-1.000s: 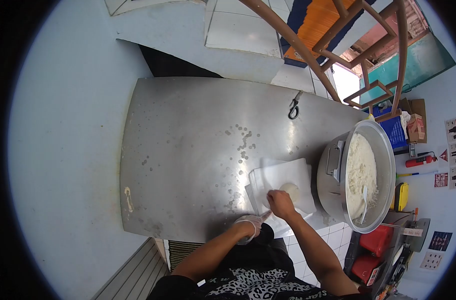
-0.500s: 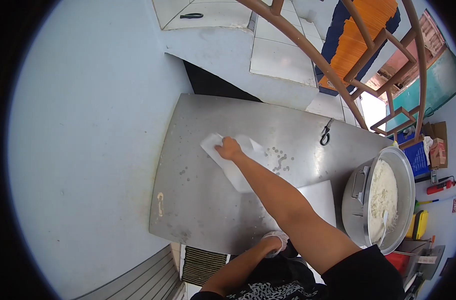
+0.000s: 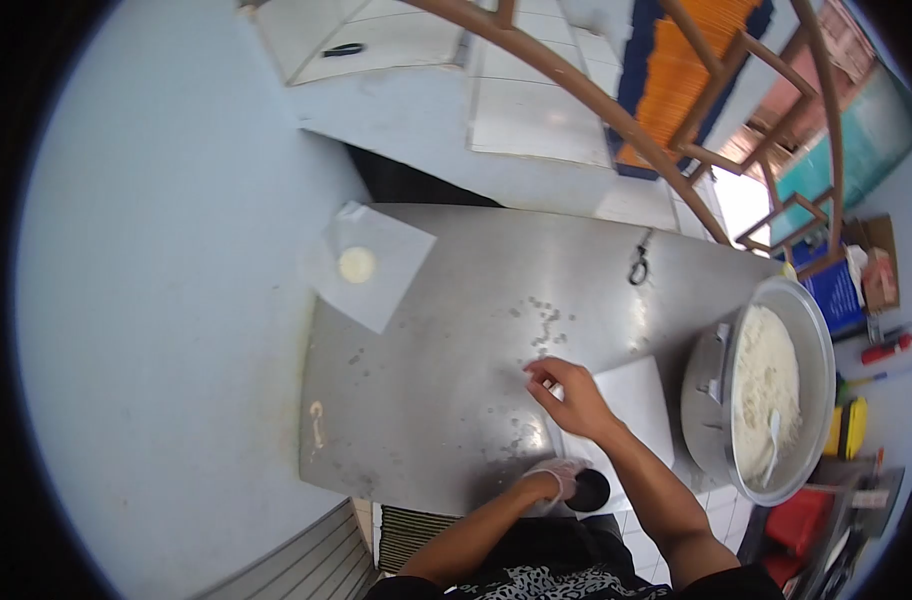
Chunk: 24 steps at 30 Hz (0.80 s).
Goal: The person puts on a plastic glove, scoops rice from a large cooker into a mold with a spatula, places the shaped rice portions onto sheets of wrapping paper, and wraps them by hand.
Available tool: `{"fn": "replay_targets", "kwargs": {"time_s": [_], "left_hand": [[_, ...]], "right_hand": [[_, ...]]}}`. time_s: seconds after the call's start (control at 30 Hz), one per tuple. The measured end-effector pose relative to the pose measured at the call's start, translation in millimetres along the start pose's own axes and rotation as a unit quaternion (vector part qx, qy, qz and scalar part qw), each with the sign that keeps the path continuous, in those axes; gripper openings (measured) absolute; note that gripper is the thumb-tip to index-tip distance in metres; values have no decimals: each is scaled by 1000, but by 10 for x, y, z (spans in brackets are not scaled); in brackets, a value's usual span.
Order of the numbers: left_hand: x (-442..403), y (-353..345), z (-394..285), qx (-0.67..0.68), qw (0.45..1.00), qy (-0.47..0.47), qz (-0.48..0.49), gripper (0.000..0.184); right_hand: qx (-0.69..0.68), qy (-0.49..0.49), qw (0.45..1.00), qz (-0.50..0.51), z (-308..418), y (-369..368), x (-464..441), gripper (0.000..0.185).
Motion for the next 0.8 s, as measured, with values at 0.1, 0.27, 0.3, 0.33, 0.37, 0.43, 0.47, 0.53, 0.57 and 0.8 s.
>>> {"fn": "replay_targets", "kwargs": {"time_s": [0.1,0.27,0.3,0.33,0.37,0.43,0.47,0.53,0.57,0.8], "left_hand": [[387,475,-536,99,989,-38,-99,53],[832,941,-2004,185,935,-130,-272,61],[904,1000,-2307,156,937,-219,-223,73],[921,1041,-2602,129,927,-306,-176,86],[870,1045,-2840,54,916,-342,-201,92],[745,959,-3200,-94,875,-401,-253,104],[571,865,-3238,5,907,-375,-192,112],[272,676,-3291,96,918,-356,-148,109],[138,572,-3315,141,920,-341,-130,107],[-681,188,-3957,-72,921,-235,-302,103]], "right_hand": [[69,-138,984,-94,-18,738,922,20],[94,-200,970,-105,23,1150,1658,29],[72,-232,962,-121,7,1313,1737,26],[49,-260,955,-136,-18,1501,1799,22],[25,-282,948,-147,-62,1663,1859,20],[10,-234,960,-154,-168,1882,2005,19],[-6,-217,965,-145,-268,2007,2097,20],[-164,-169,959,-159,-692,2348,2385,27],[-153,-236,928,-243,-1098,2595,2604,30],[345,-404,845,64,-2779,3087,3656,65]]}}
Point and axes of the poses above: each hand's wrist, its own x-axis away from the middle knuckle, its own y-axis out of the back of the hand, z = x × y, the point moved 3 cm from there along -x, towards the middle knuckle, and after that the axes turned 15 degrees about x, right-handed, at the moved point
